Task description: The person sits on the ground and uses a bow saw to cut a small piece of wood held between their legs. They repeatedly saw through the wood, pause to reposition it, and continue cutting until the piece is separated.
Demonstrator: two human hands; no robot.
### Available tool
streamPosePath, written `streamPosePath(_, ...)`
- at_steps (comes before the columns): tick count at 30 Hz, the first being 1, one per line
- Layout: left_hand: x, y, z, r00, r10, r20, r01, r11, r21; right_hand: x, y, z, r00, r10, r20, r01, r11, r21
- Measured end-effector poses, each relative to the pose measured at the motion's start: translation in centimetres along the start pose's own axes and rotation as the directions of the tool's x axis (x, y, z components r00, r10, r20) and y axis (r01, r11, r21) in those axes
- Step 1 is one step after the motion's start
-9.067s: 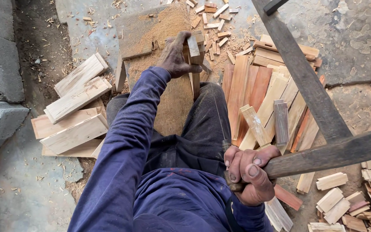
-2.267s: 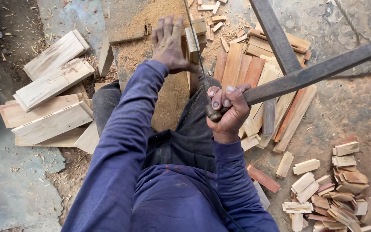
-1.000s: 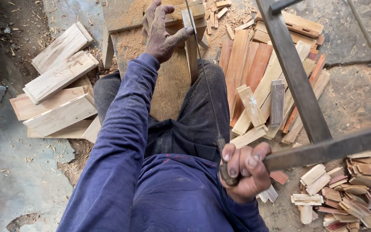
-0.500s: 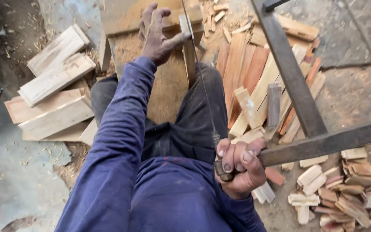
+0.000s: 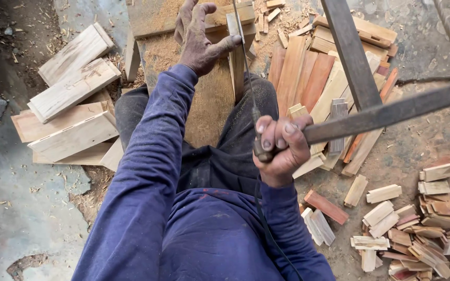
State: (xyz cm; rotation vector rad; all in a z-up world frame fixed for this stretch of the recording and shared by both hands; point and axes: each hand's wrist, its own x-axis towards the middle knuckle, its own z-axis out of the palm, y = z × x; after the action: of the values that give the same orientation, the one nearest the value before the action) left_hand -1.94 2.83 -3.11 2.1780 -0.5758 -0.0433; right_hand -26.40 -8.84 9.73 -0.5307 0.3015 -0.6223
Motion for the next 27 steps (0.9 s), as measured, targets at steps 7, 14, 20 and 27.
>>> streamPosePath(7,0.7,-1.8,1.0,0.997,0.072,0.032,-0.065,0.983,-0.174,-8.2,-5.0,-2.0,1.0,-0.002,-0.012,0.002,1.0,0.004)
streamPosePath(14,0.3,-0.5,0.2,0.999,0.026,0.039,-0.023,0.997,-0.079,-3.6,-1.5,-2.3,0.999,-0.015,0.032,0.015,1.0,-0.019)
streamPosePath(20,0.1,-0.2,0.1,0.999,0.041,0.009,-0.04,0.997,-0.061,0.0,1.2,-0.8,0.997,-0.037,0.061,0.039,0.999,-0.03)
streamPosePath(27,0.6,0.0,-0.4,0.998,0.008,0.066,0.001,0.99,-0.141,-10.0,-5.3,-4.0,0.999,-0.01,0.04,0.011,1.0,-0.024)
